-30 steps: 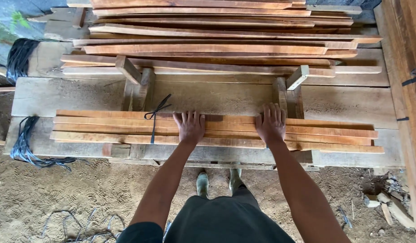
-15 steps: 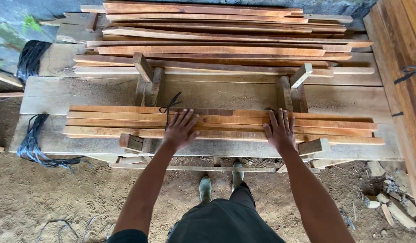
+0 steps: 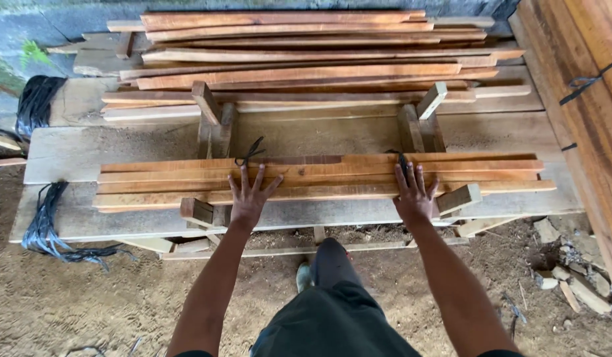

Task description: The recorder is bundling several thin wood strips together using flexible black rubber ties.

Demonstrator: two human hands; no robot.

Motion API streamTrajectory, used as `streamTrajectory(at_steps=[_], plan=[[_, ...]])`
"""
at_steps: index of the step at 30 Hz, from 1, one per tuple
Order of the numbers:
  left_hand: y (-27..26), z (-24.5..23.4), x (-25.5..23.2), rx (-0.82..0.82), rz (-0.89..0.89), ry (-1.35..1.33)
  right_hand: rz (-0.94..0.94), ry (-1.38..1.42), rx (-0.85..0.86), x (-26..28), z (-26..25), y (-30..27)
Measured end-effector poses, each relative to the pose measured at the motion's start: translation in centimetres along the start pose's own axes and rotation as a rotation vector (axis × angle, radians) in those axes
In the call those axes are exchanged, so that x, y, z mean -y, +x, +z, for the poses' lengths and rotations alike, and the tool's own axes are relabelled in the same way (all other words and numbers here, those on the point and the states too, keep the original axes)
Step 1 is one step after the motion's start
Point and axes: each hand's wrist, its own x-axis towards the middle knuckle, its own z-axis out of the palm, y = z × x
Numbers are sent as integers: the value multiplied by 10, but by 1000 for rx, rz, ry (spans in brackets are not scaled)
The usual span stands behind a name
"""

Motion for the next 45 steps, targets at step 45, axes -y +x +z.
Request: streamTrajectory(at_steps=[45], plan=[[134, 3, 93, 242, -67, -288, -96, 34, 272, -58, -25, 171]])
